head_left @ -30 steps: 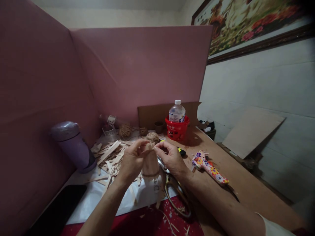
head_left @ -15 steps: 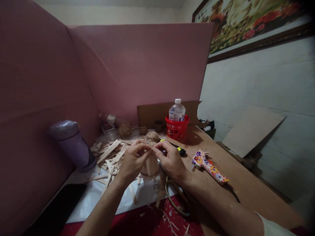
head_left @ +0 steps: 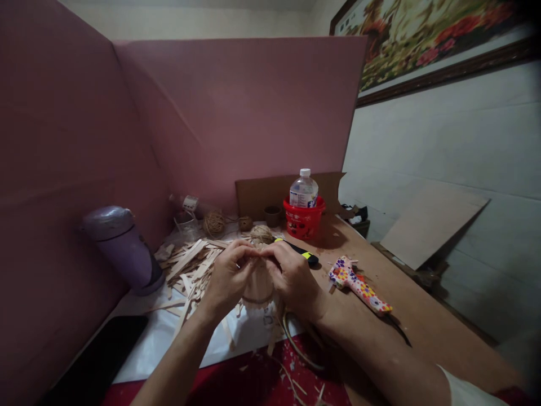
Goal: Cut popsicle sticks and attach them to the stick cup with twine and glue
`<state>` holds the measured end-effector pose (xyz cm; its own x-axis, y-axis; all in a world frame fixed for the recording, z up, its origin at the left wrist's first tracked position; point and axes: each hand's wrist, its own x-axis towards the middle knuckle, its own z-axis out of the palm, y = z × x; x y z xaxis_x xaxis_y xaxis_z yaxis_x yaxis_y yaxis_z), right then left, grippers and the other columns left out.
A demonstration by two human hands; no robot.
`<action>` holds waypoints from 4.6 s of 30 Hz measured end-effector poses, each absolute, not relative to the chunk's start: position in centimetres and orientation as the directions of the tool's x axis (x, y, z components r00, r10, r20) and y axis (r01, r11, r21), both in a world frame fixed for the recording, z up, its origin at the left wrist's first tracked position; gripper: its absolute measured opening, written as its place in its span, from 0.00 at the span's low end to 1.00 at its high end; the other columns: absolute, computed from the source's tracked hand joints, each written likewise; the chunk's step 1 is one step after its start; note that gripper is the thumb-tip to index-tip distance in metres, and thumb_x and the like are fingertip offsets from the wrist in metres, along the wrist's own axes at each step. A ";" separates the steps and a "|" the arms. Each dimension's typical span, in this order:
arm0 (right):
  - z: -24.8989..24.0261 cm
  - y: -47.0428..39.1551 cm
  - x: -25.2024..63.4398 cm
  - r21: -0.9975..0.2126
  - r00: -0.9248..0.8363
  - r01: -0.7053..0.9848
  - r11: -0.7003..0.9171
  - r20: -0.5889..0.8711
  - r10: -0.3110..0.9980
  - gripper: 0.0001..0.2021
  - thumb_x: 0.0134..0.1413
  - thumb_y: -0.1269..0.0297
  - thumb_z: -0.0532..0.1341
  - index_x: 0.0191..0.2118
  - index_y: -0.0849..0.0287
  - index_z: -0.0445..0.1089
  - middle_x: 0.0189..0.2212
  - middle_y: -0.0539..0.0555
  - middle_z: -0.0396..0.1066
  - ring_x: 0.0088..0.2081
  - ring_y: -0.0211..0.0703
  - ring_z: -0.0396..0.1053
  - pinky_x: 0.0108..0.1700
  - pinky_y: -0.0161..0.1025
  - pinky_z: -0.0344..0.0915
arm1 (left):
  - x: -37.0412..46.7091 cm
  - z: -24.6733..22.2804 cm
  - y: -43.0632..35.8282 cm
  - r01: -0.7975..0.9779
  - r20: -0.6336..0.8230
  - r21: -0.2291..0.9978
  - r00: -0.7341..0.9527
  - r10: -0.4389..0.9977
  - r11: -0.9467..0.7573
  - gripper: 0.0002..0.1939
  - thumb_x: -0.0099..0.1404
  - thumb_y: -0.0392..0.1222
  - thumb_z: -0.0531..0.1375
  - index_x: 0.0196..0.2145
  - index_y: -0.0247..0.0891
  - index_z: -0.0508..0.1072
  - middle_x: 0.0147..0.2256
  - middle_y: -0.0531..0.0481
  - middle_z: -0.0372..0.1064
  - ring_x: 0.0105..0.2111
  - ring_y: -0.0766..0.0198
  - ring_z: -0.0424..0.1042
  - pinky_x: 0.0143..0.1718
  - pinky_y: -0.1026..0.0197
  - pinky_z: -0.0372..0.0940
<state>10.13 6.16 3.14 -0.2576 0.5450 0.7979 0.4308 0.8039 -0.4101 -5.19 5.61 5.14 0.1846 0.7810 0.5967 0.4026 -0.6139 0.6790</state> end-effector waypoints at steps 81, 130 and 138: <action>4.2 8.6 16.6 -0.434 -0.512 0.746 0.505 0.110 0.852 0.08 0.39 0.75 0.63 0.25 0.52 0.75 0.24 0.49 0.72 0.27 0.39 0.66 0.26 0.33 0.53 | -5.8 4.1 5.5 0.559 0.607 0.620 0.103 0.788 -0.550 0.10 0.58 0.32 0.57 0.38 0.40 0.72 0.27 0.54 0.64 0.24 0.68 0.59 0.23 0.66 0.53; 5.7 7.1 15.5 -0.161 -0.459 0.884 0.440 -0.109 0.882 0.11 0.45 0.74 0.57 0.32 0.58 0.76 0.30 0.55 0.75 0.30 0.41 0.68 0.27 0.34 0.52 | -5.7 4.0 5.5 0.555 0.604 0.619 0.116 0.788 -0.556 0.10 0.59 0.31 0.57 0.39 0.39 0.71 0.28 0.55 0.62 0.25 0.69 0.58 0.26 0.65 0.54; 5.1 7.5 15.5 -0.108 -0.412 0.909 0.403 -0.077 0.908 0.12 0.45 0.77 0.56 0.32 0.60 0.76 0.32 0.58 0.76 0.33 0.43 0.70 0.30 0.35 0.54 | -5.7 3.9 5.6 0.555 0.611 0.608 0.130 0.781 -0.568 0.10 0.59 0.31 0.57 0.39 0.39 0.71 0.29 0.54 0.63 0.25 0.69 0.58 0.27 0.64 0.55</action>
